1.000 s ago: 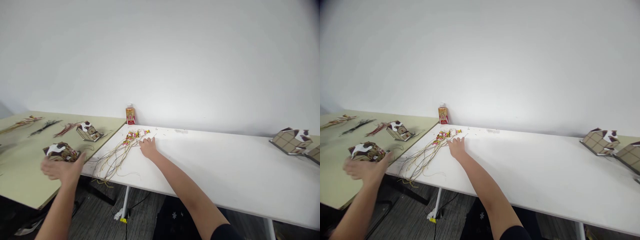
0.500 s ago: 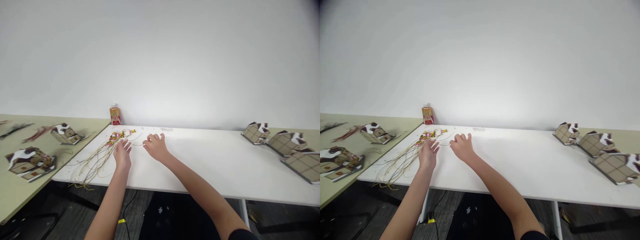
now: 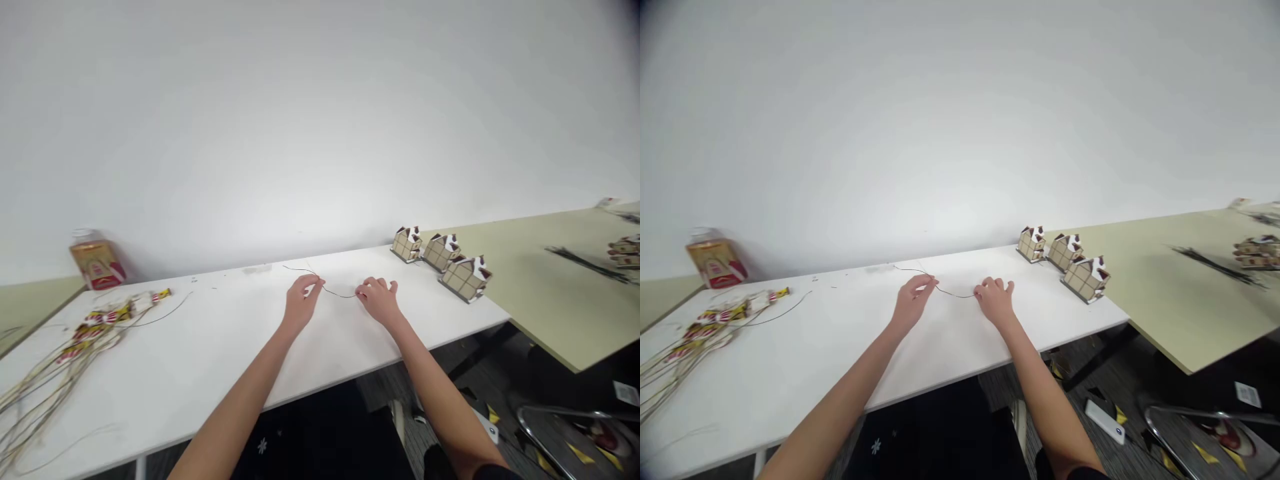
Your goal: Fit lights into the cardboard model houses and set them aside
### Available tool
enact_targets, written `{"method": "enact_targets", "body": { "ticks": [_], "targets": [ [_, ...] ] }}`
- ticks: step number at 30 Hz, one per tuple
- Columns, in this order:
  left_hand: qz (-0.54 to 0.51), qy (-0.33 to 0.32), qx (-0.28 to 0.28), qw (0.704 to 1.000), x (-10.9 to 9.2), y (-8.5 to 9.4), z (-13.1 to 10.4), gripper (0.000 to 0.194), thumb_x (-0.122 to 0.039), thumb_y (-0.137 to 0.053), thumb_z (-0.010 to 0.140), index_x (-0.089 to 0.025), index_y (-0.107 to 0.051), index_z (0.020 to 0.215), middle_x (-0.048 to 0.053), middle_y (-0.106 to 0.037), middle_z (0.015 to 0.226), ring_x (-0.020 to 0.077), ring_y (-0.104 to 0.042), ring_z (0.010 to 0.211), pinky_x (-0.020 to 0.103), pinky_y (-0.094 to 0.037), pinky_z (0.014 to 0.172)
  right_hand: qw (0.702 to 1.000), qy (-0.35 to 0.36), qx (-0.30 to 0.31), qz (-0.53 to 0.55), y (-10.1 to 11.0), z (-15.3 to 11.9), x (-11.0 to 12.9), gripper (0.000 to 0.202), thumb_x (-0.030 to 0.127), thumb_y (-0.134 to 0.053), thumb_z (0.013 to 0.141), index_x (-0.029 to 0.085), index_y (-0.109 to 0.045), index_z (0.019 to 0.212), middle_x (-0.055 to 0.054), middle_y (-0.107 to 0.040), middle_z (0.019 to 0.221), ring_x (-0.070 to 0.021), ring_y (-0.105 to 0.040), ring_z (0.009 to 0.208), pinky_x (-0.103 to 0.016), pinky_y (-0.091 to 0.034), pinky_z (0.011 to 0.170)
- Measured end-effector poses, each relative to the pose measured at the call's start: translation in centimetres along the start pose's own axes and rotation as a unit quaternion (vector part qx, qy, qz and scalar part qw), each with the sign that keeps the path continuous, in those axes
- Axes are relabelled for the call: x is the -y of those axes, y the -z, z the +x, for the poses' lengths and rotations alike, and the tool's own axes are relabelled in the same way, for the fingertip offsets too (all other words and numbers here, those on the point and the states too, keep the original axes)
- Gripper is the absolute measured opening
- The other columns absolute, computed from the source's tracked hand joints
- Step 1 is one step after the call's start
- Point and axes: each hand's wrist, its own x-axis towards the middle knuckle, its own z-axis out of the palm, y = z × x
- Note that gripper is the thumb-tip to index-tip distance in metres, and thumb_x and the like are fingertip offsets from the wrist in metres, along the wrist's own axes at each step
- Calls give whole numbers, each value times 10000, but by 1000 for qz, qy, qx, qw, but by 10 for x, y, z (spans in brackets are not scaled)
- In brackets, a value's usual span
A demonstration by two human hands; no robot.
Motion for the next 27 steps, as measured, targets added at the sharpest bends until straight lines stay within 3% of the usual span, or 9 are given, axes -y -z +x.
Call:
{"method": "enact_targets", "body": {
  "ticks": [2,4,7,10,13,16,19,23,27],
  "targets": [
    [18,-8,35,999,-1,-27,2,181,-408,-638,777,-248,-722,777,66,-649,1055,229,-593,995,327,-478,789,999,-15,0,51,8,-5,-17,221,209,-501,875,281,-676,990,-78,-593,1156,-278,-482,1085,-603,-187,976],
    [45,-21,66,997,-3,-46,5,183,-402,-608,801,-258,-720,788,66,-634,1081,235,-584,1013,343,-480,797,982,1,-6,187,16,-7,-20,281,252,-462,901,288,-613,1136,-74,-582,1213,-247,-506,1102,-545,-268,997],
    [109,-66,127,984,-5,-63,9,163,-331,-568,820,-266,-714,797,65,-618,1099,252,-553,1057,395,-468,868,910,25,3,414,23,-4,-7,341,387,-421,924,275,-562,1214,-64,-583,1244,-195,-545,1103,-404,-403,967],
    [166,-111,161,966,-6,-71,11,173,-232,-547,803,-266,-714,832,69,-604,1107,262,-534,1075,453,-418,964,869,15,-37,493,19,3,8,311,448,-488,880,255,-654,1057,-57,-635,1140,-192,-572,1071,-360,-434,957],
    [199,-108,160,961,-4,-69,11,177,-269,-546,817,-275,-722,819,76,-593,1120,280,-516,1107,477,-410,972,836,-31,-74,542,6,15,11,291,466,-541,839,222,-697,862,-61,-675,1000,-201,-611,985,-369,-452,937],
    [199,-89,153,964,0,-53,14,200,-353,-608,791,-310,-714,955,82,-578,1175,301,-495,1151,438,-469,891,747,-137,-62,648,-4,35,-6,329,501,-573,792,198,-682,861,-65,-673,942,-185,-647,863,-363,-511,852],
    [176,-83,118,974,7,-20,21,317,-359,-673,733,-315,-680,1047,79,-603,1113,282,-549,1066,369,-505,780,658,-247,-113,702,-2,64,-43,276,446,-621,750,197,-644,865,2,-594,734,-110,-599,610,-333,-557,743],
    [148,-57,4,987,20,34,32,293,-353,-701,694,-292,-680,980,30,-613,802,225,-606,829,273,-462,584,640,-322,-202,668,10,103,-101,127,334,-525,826,210,-543,805,101,-362,533,-46,-372,403,-287,-556,610],
    [139,-22,-75,987,32,76,32,203,-406,-694,709,-297,-696,879,25,-633,746,236,-623,849,239,-375,458,658,-374,-265,598,14,124,-147,130,304,-552,806,211,-465,779,102,-344,528,-57,-332,397,-233,-454,443]
  ]
}}
